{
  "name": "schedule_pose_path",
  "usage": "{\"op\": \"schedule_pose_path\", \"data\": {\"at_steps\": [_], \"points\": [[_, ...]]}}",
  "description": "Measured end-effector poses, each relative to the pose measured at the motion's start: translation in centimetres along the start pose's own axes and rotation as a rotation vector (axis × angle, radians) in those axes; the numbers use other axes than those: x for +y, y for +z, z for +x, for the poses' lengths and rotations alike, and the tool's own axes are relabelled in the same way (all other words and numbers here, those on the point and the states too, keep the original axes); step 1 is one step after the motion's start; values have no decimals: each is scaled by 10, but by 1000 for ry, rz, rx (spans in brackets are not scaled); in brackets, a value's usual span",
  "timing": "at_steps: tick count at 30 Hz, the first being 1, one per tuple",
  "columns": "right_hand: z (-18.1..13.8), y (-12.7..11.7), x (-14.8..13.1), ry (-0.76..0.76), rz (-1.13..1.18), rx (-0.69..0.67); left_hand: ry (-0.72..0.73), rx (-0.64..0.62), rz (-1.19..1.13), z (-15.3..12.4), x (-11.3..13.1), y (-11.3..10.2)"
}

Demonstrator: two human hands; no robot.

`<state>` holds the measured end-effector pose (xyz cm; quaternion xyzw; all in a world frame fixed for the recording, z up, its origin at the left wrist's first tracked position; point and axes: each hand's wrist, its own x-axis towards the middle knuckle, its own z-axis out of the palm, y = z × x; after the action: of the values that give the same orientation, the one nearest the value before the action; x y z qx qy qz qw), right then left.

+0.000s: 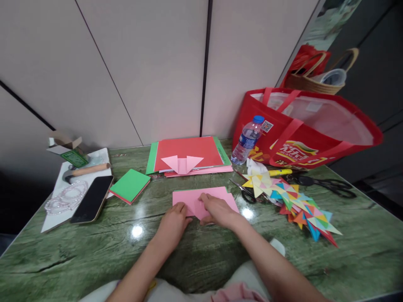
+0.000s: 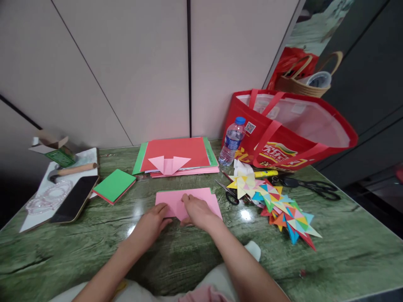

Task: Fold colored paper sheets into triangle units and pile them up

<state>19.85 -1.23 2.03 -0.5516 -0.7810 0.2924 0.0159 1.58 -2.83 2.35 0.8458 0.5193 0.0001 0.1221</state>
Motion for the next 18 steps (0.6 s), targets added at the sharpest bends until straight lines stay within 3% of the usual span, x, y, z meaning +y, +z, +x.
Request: {"op": "schedule_pose_path", "data": {"at_steps": [6, 18], "points": [[-1, -1, -1, -10, -9, 0, -79, -17, 34, 3, -6, 1], [-3, -2, -2, -33, 17, 4, -106, 74, 33, 2, -12, 4]]}}
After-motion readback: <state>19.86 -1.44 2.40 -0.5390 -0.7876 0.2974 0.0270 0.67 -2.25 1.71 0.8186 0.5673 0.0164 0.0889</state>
